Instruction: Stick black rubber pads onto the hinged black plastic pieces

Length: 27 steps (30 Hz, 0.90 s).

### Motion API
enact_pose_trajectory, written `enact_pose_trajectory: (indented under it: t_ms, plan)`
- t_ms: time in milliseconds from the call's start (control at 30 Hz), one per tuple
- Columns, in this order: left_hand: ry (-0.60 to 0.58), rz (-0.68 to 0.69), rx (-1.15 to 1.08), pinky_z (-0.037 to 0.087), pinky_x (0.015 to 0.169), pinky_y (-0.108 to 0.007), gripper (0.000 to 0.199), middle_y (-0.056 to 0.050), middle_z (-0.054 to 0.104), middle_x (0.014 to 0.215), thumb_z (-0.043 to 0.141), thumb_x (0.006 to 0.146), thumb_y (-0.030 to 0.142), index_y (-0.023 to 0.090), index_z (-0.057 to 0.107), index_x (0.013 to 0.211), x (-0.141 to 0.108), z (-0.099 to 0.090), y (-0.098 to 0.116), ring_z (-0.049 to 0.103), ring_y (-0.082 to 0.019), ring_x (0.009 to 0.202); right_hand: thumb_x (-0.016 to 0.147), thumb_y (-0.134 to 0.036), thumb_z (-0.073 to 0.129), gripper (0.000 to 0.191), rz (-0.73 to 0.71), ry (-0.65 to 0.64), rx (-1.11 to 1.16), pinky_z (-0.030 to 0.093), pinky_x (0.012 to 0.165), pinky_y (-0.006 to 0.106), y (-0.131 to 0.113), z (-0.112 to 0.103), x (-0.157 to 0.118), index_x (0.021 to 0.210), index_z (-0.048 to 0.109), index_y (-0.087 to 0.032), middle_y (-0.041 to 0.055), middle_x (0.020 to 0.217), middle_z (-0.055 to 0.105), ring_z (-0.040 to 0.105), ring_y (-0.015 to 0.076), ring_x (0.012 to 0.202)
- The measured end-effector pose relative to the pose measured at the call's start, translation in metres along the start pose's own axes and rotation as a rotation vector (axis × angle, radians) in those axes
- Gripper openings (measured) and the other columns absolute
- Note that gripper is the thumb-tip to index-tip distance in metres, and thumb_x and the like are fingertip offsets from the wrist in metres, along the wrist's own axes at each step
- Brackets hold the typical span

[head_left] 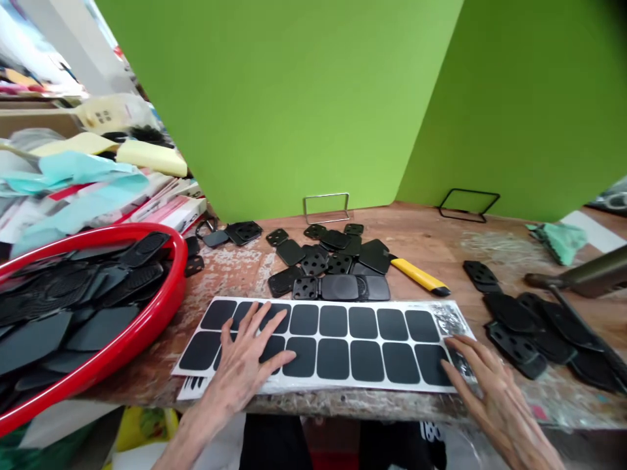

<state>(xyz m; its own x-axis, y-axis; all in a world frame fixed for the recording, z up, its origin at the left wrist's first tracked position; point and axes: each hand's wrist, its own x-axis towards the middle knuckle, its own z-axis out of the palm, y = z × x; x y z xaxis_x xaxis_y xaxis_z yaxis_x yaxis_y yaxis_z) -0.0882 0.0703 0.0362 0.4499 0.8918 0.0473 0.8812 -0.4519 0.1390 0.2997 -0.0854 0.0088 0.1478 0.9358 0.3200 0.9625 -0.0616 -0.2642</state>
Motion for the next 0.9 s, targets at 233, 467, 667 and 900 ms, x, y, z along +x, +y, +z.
enact_pose_trajectory:
  t_ms: [233,467,667,900]
  plan:
    - [0.092,-0.005,0.043,0.026,0.100,-0.067,0.047,-0.015,0.050,0.137,0.058,0.082,0.045,0.023,0.059,0.123,0.012,-0.011,0.014,0.037,-0.038,0.131,0.096,-0.028,0.042,0.028,0.077,-0.019,0.154,0.042,0.095,0.047,-0.016,-0.016,-0.009,0.122,0.048,-0.021,0.0120,0.128,0.048,0.046,0.0269,0.119]
    - [0.194,0.381,-0.329,0.041,0.102,-0.046,0.030,-0.009,0.058,0.124,0.048,0.091,0.028,0.020,0.061,0.117,0.020,-0.004,0.153,0.047,-0.025,0.121,0.090,-0.020,0.050,0.024,0.037,-0.048,-0.004,0.039,0.088,0.049,-0.030,-0.027,0.012,0.112,0.060,-0.021,0.0120,0.113,0.051,0.048,0.0290,0.102]
    - [0.077,0.402,-0.255,0.031,0.106,-0.060,0.039,-0.012,0.052,0.135,0.053,0.088,0.026,0.020,0.055,0.126,0.025,0.031,0.185,0.038,-0.032,0.131,0.091,-0.013,0.045,0.029,-0.101,-0.225,0.070,0.039,0.086,0.043,-0.038,-0.027,0.031,0.114,0.060,-0.022,0.0084,0.103,0.057,0.050,0.0240,0.096]
    - [-0.002,0.365,-0.300,0.030,0.108,-0.060,0.042,-0.010,0.051,0.137,0.057,0.086,0.029,0.023,0.054,0.128,0.023,0.031,0.180,0.036,-0.032,0.133,0.088,-0.009,0.045,0.028,-0.178,-0.331,0.092,0.036,0.094,0.050,-0.027,-0.018,0.038,0.112,0.056,-0.020,0.0086,0.109,0.057,0.051,0.0261,0.105]
